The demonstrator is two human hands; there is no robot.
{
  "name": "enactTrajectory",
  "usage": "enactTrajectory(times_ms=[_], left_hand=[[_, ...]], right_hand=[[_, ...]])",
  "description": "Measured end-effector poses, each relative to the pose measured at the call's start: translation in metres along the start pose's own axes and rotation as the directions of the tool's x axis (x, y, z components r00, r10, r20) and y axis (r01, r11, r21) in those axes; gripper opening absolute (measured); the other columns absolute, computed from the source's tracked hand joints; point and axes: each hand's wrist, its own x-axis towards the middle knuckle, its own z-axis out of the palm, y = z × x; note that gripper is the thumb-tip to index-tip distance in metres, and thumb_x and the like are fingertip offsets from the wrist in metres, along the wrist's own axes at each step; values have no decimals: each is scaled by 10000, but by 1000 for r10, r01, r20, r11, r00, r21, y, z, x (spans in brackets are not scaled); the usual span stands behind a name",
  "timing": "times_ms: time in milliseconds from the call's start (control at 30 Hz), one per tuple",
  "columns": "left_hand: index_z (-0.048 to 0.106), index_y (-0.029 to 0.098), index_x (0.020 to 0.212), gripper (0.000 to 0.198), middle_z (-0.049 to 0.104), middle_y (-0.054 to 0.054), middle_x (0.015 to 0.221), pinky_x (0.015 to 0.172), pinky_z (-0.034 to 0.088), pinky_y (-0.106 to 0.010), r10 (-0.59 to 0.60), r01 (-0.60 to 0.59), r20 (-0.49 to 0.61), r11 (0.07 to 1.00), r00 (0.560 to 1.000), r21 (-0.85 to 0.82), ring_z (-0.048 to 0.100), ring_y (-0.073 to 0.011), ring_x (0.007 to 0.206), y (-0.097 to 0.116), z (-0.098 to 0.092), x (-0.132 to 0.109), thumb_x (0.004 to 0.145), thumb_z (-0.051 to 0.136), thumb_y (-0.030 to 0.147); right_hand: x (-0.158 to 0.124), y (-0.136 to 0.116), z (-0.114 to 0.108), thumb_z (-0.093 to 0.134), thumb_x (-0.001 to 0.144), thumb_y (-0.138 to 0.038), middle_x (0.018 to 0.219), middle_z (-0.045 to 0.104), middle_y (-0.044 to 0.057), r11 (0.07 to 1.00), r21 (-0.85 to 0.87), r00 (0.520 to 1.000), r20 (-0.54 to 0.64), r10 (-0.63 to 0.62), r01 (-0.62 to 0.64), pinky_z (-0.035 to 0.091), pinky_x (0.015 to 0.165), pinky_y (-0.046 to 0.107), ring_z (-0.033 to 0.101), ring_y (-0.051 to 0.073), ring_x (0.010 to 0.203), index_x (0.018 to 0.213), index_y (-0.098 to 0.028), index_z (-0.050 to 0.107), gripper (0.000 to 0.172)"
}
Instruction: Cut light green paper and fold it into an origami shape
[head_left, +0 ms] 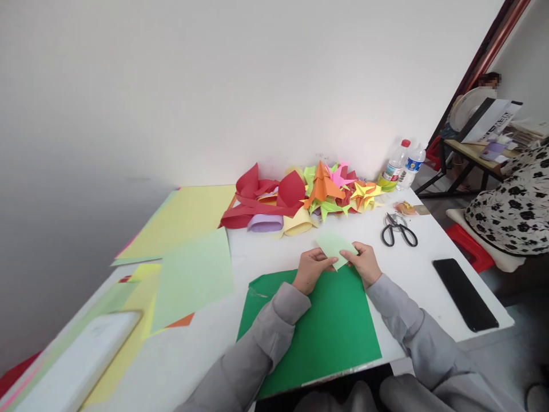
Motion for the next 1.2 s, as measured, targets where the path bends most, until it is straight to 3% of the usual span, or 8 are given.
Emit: enactTrajectory(times_ms=[767,1067,1200], left_hand=[[725,124,778,321,713,-42,659,493,493,-261,81,-81,34,997,996,-22,592,-140,540,1,-1,1,517,838,272],[717,134,723,251,708,-37,653,559,505,-279,90,-87,41,993,995,-80,611,-149,572,4,-2,0,537,827,263],[719,158,684,197,717,-33,673,639,526,-326,164,-163,4,985,987,-54,636,-176,628,4,-4,2,551,818,265]], right_hand=[[0,6,2,748,602,-464,465,555,-34,999,6,994,102,40,-41,379,442,237,491,121,431,669,-151,611,348],[-9,0,5,716,654,-461,516,540,-33,993,-56,993,60,-105,108,331,429,224,444,100,447,649,-160,601,322],[-9,0,5,728,644,-412,612,599,-13,987,-54,989,36,-147,149,358,448,230,451,101,475,780,-166,654,290]])
